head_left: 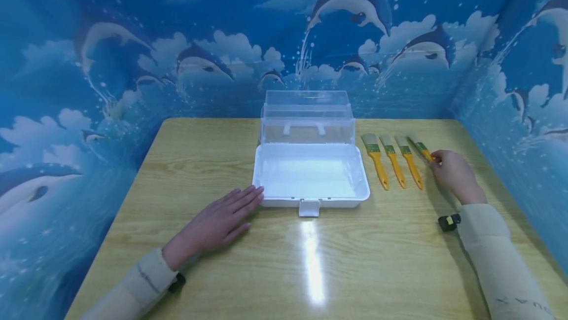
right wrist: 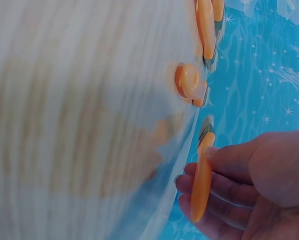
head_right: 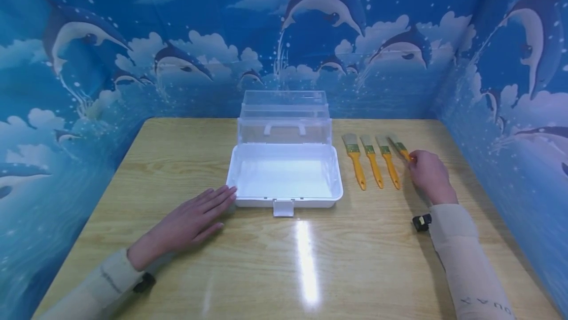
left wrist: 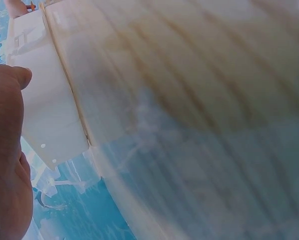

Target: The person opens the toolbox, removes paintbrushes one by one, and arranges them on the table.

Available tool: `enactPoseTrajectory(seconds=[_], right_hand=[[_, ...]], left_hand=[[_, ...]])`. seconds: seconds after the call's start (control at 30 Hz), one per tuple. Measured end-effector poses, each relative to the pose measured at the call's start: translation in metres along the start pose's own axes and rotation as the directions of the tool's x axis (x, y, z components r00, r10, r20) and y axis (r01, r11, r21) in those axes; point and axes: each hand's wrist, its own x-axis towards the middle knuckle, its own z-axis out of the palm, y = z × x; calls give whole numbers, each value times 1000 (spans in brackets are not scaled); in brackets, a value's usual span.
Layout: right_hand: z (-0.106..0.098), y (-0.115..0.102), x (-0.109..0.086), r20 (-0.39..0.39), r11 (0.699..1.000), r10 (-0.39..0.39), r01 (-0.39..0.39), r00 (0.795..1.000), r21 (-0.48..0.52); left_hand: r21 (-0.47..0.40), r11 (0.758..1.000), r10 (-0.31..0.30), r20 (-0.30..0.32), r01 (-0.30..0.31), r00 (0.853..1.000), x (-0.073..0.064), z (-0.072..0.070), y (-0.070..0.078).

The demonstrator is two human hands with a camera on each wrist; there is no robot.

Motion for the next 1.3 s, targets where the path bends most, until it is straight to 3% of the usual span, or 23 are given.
enactPoseTrajectory(seconds=[0.3,0.6,1.3], right_hand=[[-2,-1,3,42,999,38,-37,998,-9],[-5,-5,11,104,999,31,-27,994,-34],[-9,-5,14,196,996,79,-71,977,-51]], left_hand=[[15,1000,18,-20,-18,1000,0,3,-2],[12,1000,17,-23,-17,1000,0,3,-2],[-8,1000,-7,-1,7,1000,0,0,0]])
